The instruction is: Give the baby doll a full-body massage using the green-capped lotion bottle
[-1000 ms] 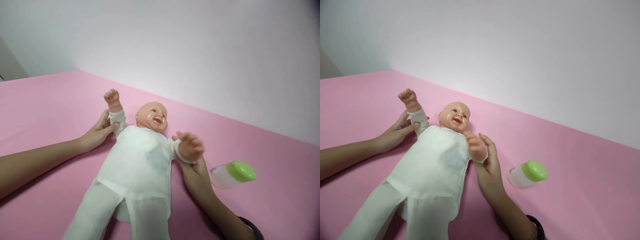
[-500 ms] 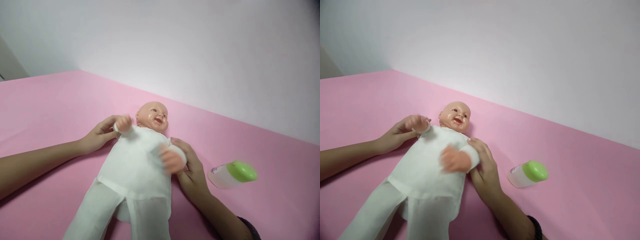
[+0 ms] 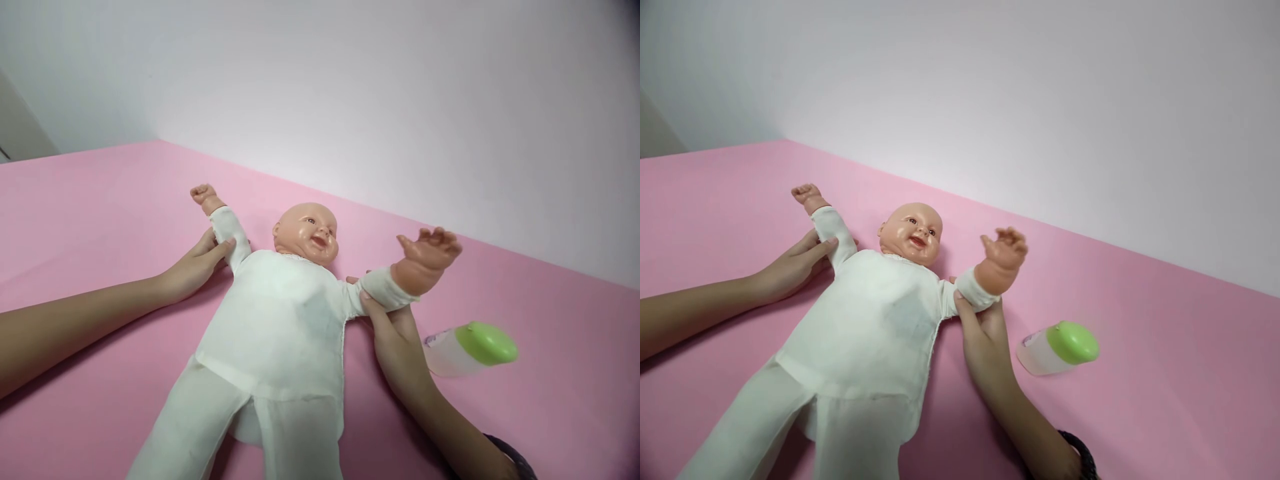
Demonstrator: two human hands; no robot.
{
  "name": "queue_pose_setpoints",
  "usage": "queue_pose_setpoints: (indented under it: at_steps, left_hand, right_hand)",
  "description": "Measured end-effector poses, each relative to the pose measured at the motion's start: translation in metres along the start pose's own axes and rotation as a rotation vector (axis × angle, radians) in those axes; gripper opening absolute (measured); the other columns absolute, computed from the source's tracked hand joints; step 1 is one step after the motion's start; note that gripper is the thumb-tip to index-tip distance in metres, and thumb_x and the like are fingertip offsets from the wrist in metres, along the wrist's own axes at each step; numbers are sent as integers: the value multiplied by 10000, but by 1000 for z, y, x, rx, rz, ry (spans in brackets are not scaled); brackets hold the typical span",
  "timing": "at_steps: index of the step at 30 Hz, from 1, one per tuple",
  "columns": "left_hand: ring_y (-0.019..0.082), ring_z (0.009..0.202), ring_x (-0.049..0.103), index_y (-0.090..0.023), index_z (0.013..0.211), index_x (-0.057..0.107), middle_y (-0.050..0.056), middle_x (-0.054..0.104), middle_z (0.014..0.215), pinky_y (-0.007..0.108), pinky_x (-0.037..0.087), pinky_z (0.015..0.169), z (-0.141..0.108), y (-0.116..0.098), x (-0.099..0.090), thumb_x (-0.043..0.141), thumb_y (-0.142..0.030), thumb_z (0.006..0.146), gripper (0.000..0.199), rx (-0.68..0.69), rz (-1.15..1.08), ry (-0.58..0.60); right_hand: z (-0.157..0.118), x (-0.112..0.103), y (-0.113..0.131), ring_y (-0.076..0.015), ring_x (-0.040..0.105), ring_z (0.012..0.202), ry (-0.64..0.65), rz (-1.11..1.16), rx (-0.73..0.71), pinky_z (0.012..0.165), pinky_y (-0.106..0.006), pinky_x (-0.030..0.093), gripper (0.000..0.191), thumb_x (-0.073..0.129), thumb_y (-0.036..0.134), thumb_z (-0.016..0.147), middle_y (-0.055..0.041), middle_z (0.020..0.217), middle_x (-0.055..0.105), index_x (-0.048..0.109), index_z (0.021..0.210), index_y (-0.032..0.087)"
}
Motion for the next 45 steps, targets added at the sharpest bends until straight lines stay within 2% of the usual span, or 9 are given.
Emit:
queue_pose_setpoints:
  at_steps: [3,8,13,17,19,24,29,33,45]
  left_hand:
    - [258,1182,620,-240,1236,511,81,655,1251,484,500,1058,0,2,0,578,-598,959,458,-42,-51,8]
    - [243,1195,589,-262,1241,514,61,618,1288,440,506,1003,-2,-4,-3,593,-600,950,453,53,161,-81]
    - [234,1078,644,-273,1248,628,62,674,1260,354,555,865,-9,-15,11,690,-447,912,383,203,124,158]
    - [277,1172,639,-276,1286,671,80,629,1405,348,578,898,-14,-22,17,717,-426,896,421,253,138,227]
    - [266,1187,632,-289,1339,631,73,633,1394,335,577,907,-13,-20,16,688,-434,925,442,245,161,230]
    - [237,1166,604,-297,1374,530,59,623,1349,333,550,878,-5,-5,7,617,-477,969,452,165,200,165]
    - [232,1115,594,-253,1205,567,55,639,1224,370,525,926,-3,-5,3,558,-613,970,430,82,206,47]
    - [227,1156,578,-247,1187,553,41,633,1210,372,492,986,-5,-10,7,520,-617,990,420,68,164,71]
    - [189,1001,560,-236,1133,544,24,597,1083,346,489,889,-4,-10,6,552,-558,983,355,66,158,67]
  right_hand:
    - [2,-2,0,-254,628,1298,-37,-10,52,1099,-418,565,662,614,644,920,-108,1387,629,586,1393,182]
    - [-1,-1,1,-244,629,1296,-40,-17,-17,1098,-411,566,673,611,663,921,-118,1391,624,563,1385,178]
    - [-9,6,9,-201,641,1260,85,-130,-379,1026,-333,584,377,629,364,950,-80,1355,646,624,1295,211]
    - [-17,10,16,-121,589,1314,158,-274,-700,1114,-248,522,520,524,100,847,-2,1387,612,598,1332,272]
    - [-15,9,15,-99,604,1280,148,-280,-677,1081,-212,532,533,527,92,839,8,1364,621,582,1337,274]
    - [-8,7,6,-109,682,1117,139,-155,-409,858,-192,590,393,593,190,910,-26,1285,667,573,1299,237]
    - [-7,6,4,-143,654,1222,108,-93,-404,880,-224,594,360,624,226,909,-47,1333,644,575,1265,225]
    - [-6,6,3,-141,653,1224,112,-92,-408,902,-239,599,354,622,243,918,-38,1333,641,571,1267,240]
    - [-6,7,3,-145,681,1132,137,-114,-342,836,-238,605,355,624,295,921,-33,1315,651,560,1267,251]
Point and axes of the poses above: each hand's wrist, its own z-axis towards the middle knuckle, its own x-axis out of the palm, y = z × x, the point moved 5 cm from there along z, towards the middle knuckle
